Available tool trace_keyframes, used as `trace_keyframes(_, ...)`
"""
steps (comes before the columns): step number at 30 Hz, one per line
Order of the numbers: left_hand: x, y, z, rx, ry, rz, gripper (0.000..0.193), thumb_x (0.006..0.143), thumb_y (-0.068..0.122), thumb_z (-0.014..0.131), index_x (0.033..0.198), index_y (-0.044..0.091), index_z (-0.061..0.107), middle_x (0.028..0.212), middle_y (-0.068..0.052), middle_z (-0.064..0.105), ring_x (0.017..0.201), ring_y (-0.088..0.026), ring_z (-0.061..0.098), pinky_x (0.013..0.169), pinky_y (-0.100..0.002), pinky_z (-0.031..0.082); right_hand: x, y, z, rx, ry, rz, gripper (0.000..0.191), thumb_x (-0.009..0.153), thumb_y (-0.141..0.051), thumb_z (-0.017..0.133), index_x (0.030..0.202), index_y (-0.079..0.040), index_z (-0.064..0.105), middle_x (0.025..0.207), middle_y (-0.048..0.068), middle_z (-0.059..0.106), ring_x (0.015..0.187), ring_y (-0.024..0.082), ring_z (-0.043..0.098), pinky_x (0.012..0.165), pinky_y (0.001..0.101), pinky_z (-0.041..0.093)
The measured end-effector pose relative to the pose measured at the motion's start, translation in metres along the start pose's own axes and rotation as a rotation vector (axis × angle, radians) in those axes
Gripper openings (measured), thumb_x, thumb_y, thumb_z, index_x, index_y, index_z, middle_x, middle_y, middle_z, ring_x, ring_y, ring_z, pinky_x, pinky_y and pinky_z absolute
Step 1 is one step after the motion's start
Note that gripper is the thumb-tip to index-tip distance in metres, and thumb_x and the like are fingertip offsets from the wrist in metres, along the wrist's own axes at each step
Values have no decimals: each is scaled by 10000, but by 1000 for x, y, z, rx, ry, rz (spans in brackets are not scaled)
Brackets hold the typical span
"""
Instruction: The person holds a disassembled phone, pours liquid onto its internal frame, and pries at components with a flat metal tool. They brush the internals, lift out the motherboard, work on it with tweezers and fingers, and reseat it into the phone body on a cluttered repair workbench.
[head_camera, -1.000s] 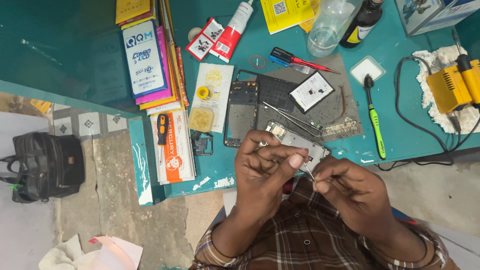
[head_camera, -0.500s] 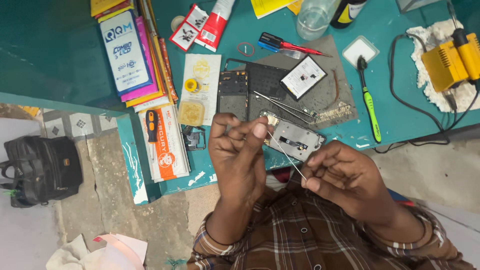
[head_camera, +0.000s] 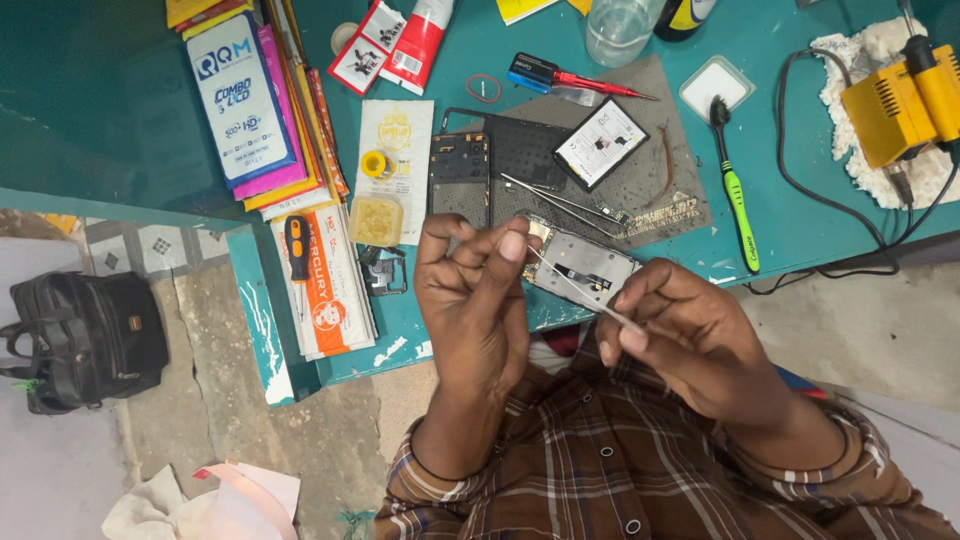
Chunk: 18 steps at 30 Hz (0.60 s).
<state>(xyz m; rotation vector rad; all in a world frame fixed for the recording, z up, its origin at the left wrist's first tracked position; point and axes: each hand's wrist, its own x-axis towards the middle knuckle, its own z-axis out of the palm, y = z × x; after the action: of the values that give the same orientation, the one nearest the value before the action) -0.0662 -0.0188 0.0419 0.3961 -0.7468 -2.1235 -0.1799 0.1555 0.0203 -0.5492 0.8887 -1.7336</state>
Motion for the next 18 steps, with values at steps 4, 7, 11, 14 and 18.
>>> trace_keyframes(4, -4, 0, 1, 50, -78, -7, 331, 979, -120, 682, 1187, 54, 493, 1047, -186, 765, 1026, -225, 737, 973, -369, 562, 12, 0, -2, -202, 100, -189, 187, 1056, -46, 559, 1212, 50, 600, 1101, 180, 674, 1061, 230, 650, 957, 388, 532)
trace_keyframes(7, -12, 0, 3, 141, -132, 4, 376, 960, -142, 701, 1204, 54, 492, 1046, -167, 765, 1074, -215, 724, 994, -362, 554, 27, -12, -7, -181, 89, -409, 268, 1032, -108, 593, 1255, 37, 631, 1238, 174, 674, 1173, 244, 659, 1117, 407, 518)
trace_keyframes(11, -20, -3, 4, 192, -171, 22, 399, 954, -151, 718, 1217, 48, 493, 1048, -129, 752, 1140, -198, 701, 1049, -357, 548, 27, -26, -7, -201, -2, -498, 346, 1062, -261, 565, 1232, 20, 676, 1258, 141, 705, 1248, 239, 665, 1182, 385, 506)
trace_keyframes(14, -23, -9, 4, 242, -227, 11, 370, 972, -128, 712, 1212, 54, 496, 1070, -140, 769, 1140, -164, 678, 1061, -330, 528, 21, -21, 0, -461, 99, -272, 275, 989, -112, 644, 1208, 52, 670, 1190, 171, 734, 1139, 242, 713, 944, 347, 604)
trace_keyframes(18, -25, -13, 3, 333, -238, 6, 346, 976, -105, 736, 1215, 28, 524, 1064, -123, 748, 1103, -155, 672, 1039, -318, 529, 24, -13, 4, -405, 72, -216, 166, 991, 0, 683, 1142, 67, 685, 1100, 146, 713, 1036, 181, 673, 910, 306, 561)
